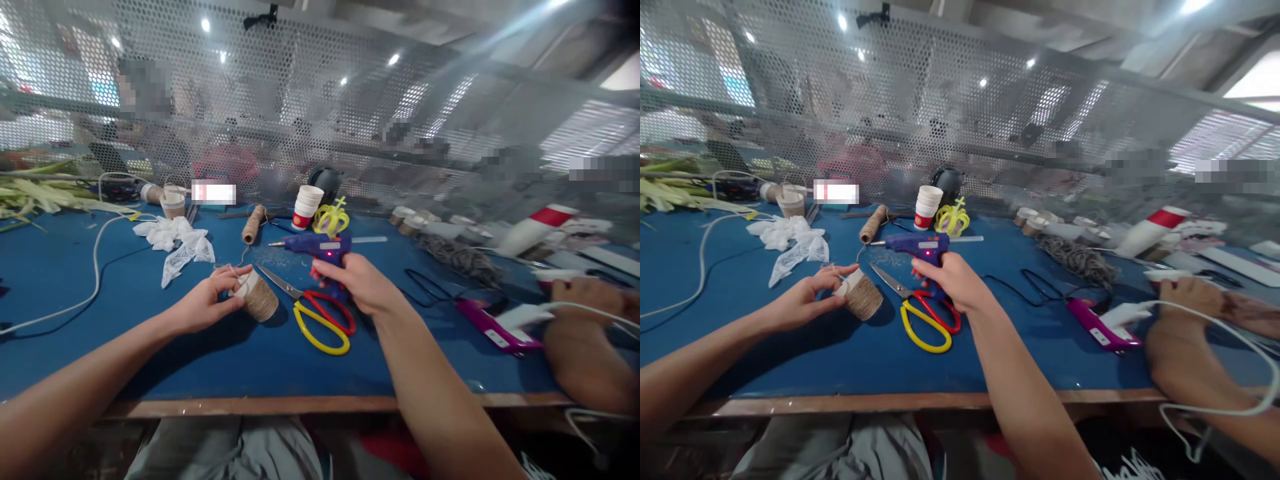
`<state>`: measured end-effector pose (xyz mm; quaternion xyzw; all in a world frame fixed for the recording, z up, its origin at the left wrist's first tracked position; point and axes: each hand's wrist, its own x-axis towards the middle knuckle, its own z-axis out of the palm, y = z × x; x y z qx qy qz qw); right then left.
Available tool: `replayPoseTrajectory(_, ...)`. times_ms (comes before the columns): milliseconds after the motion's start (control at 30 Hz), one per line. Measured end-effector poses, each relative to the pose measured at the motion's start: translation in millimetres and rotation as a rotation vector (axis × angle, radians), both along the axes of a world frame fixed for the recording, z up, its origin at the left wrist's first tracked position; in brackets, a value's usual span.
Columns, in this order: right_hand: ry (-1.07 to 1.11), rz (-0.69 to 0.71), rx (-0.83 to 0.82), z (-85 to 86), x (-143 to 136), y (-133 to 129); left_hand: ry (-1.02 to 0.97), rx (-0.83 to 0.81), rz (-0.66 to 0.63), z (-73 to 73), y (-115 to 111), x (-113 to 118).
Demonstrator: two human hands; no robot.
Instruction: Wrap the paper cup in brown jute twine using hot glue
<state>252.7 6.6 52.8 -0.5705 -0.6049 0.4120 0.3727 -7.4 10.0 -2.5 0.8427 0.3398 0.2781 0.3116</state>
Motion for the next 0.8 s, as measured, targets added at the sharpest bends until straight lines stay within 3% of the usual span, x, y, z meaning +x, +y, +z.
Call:
replayPoseTrajectory(133, -0.117, -0.166, -0.039, -14.7, 6.6, 36.2, -0.007, 0.017, 0.005, -2.5, 0.7, 0.1)
replayPoseTrajectory(367, -0.446, -0.223, -0.147, -48.1, 8.2, 78.6, -0.007, 0.046, 0.014, -2.3, 0.0, 1.0)
replayPoseTrajectory(467, -0.596, -0.227, -0.072, -46.6, 5.8, 81.9, -0.005, 0.044, 0.014, -0.5, -1.1, 1.5)
replayPoseTrajectory(567, -0.692, -0.228, 0.085, -31.3, -8.1, 74.0, 0.004, 0.04, 0.011, -0.2, -1.5, 1.8)
replayPoseTrajectory(633, -0.709, -0.158, 0.199, -17.8, -27.1, 63.6, 0.008, 0.056, 0.003, -0.5, -2.0, 2.2)
replayPoseTrajectory(700, -0.687, -0.004, 0.275, -6.5, -52.2, 51.5, 0.008, 0.081, 0.005, -0.5, -3.0, 3.0)
replayPoseTrajectory(800, -0.595, 0.357, 0.35, 1.3, -88.9, 36.3, 0.017, 0.089, 0.039, 0.7, -5.4, 4.4)
